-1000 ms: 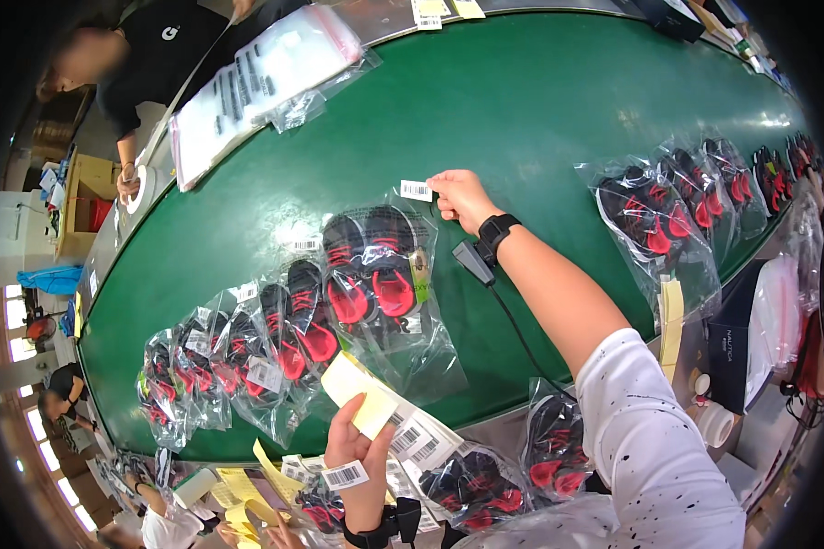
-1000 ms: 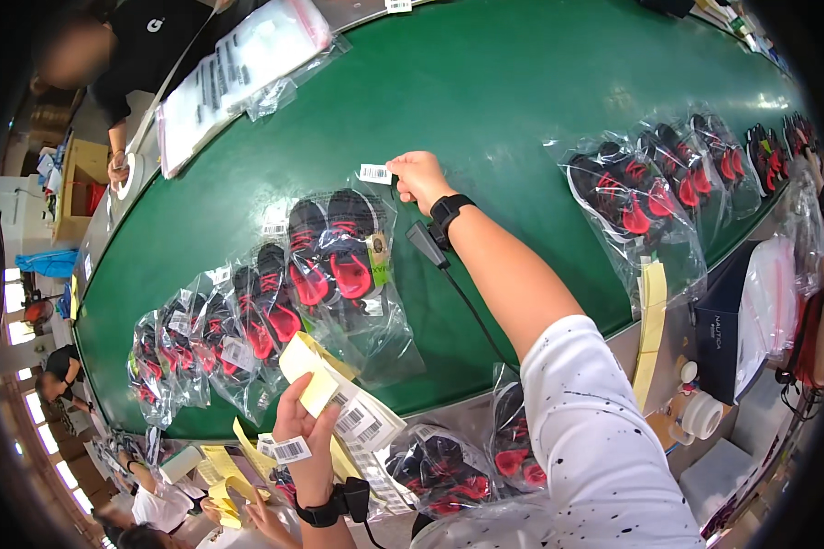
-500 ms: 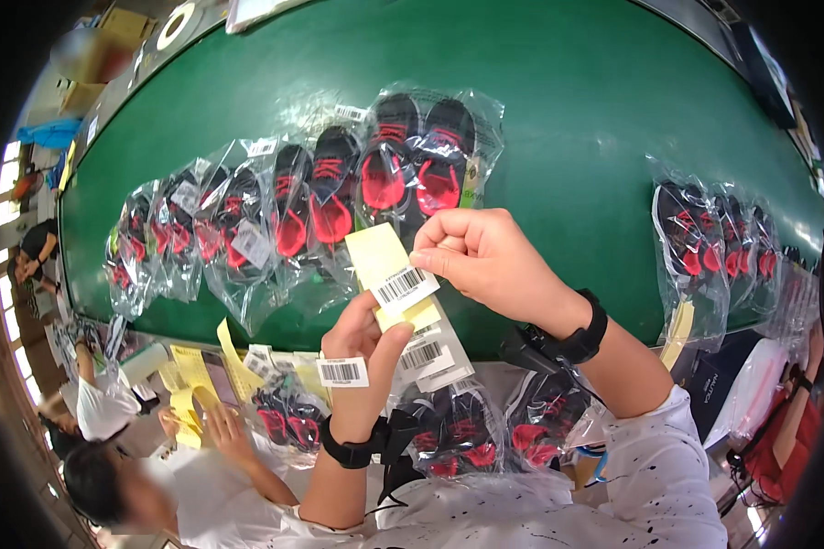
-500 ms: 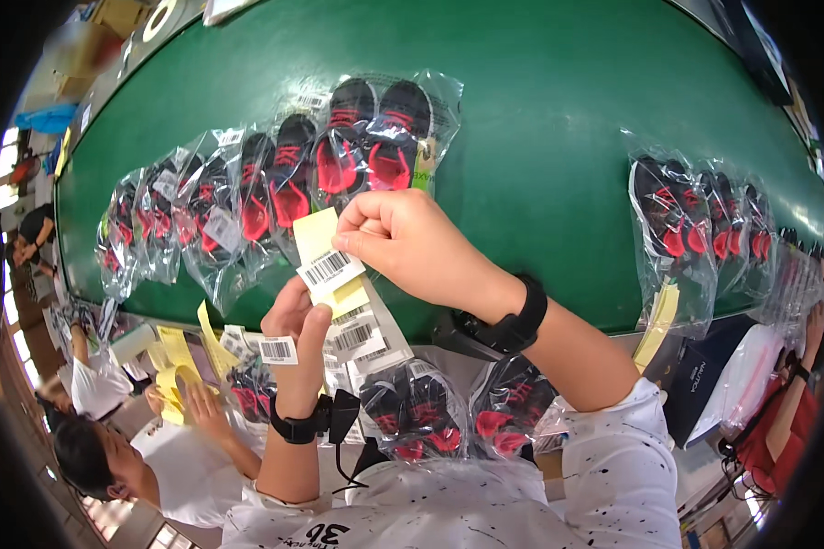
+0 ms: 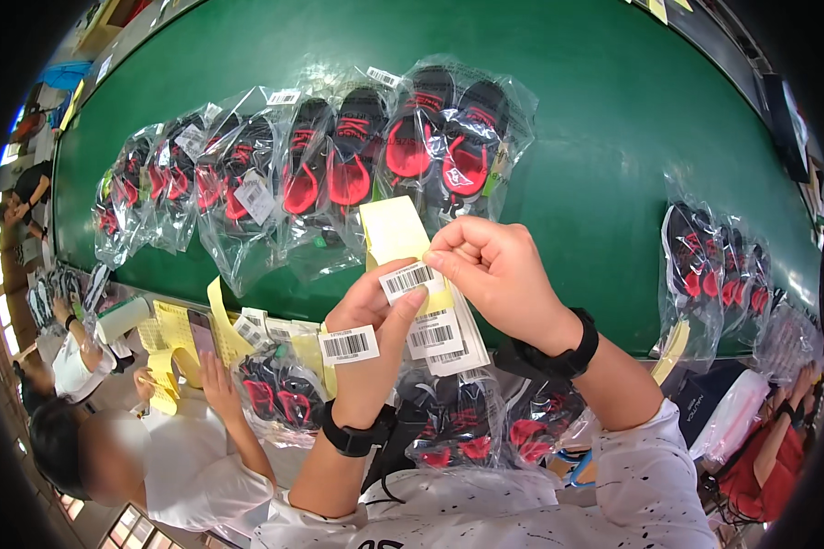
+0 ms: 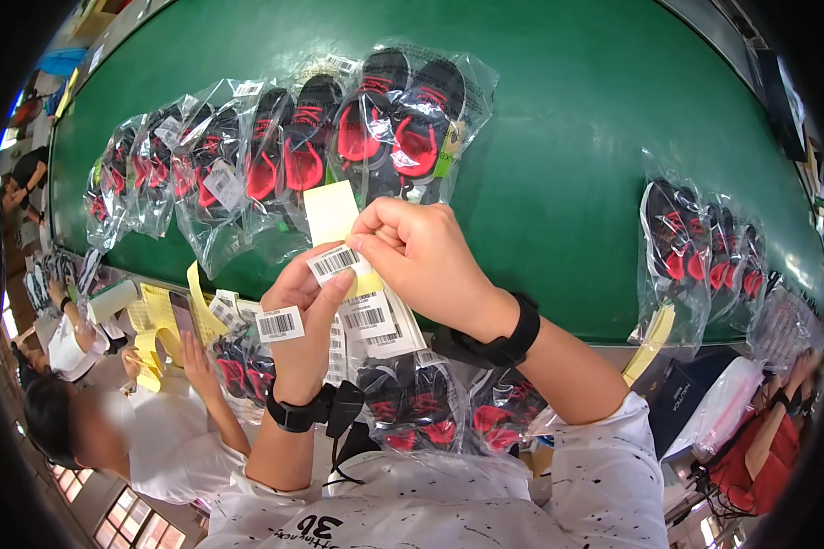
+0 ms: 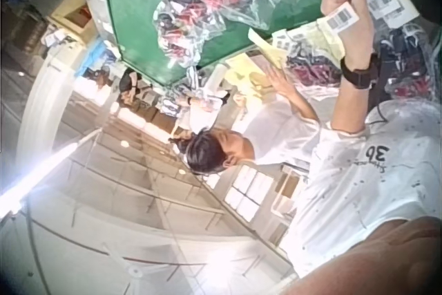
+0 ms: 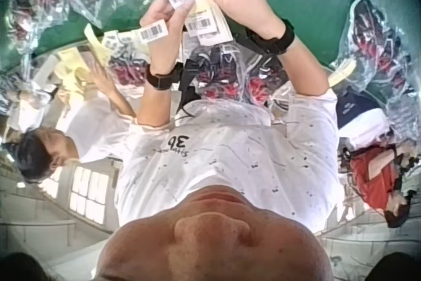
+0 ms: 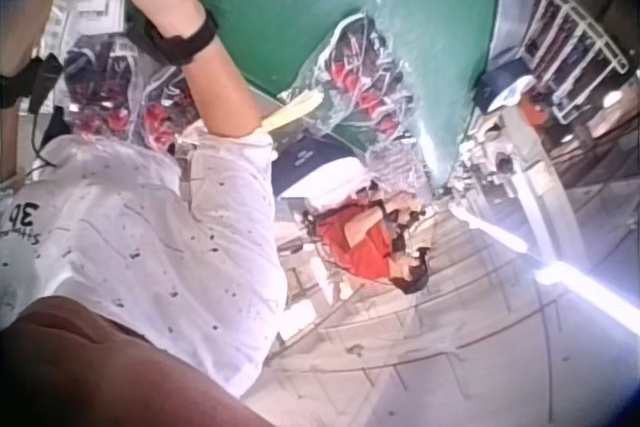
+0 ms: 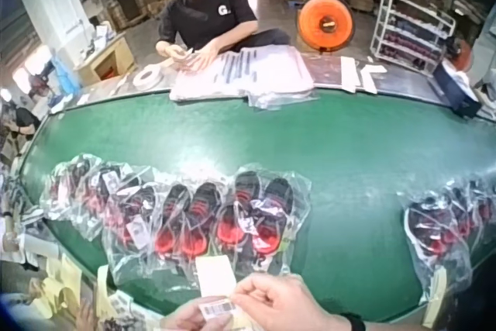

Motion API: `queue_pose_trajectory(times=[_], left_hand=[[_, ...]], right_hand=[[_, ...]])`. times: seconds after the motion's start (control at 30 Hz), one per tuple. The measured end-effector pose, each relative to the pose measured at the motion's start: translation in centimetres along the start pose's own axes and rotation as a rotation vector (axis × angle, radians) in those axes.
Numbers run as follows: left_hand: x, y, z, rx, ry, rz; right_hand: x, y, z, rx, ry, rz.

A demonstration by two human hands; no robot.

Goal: The person applies barcode labels to plastic bags containing pairs of shoes on a green table. They peel individual labels from a sheet and affix them to the packaging, then move the labeled bags to a pile. The task is performed in a warehouse setting with other workers visible in the background.

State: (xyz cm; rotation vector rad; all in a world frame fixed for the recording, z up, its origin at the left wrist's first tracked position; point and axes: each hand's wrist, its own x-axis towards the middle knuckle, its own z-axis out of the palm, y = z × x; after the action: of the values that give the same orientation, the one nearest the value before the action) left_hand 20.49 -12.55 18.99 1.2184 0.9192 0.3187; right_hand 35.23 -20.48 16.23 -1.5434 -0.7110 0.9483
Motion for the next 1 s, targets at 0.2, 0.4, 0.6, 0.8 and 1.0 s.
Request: queue_pose_trajectory(times=[0.2, 0.4, 0.6, 0.8, 1.0], left_hand=[[1.1, 0.6, 0.9, 0.089, -0.033, 0.009], [0.3, -0.8, -1.3, 0.274, -0.003, -0.052], [0.5, -1.1, -0.7, 0.219, 0.014, -0.026], [0.8, -1.3, 0.1, 0.197, -0.014, -0.047], [0.9, -2.0, 1.1, 0.201, 0.015, -0.039]], right_hand=[[0.4, -0.4, -1.1, 0.012, 0.316, -0.204], [7.3, 0.6, -9.3, 0.409, 0.591, -0.217], [13.4, 10.6, -15.4, 0.513, 0.482, 0.235], [15.2, 12.9, -15.6, 0.561, 0.469, 0.311], [15.8, 13.8, -14.8, 0.464, 0.514, 0.273]])
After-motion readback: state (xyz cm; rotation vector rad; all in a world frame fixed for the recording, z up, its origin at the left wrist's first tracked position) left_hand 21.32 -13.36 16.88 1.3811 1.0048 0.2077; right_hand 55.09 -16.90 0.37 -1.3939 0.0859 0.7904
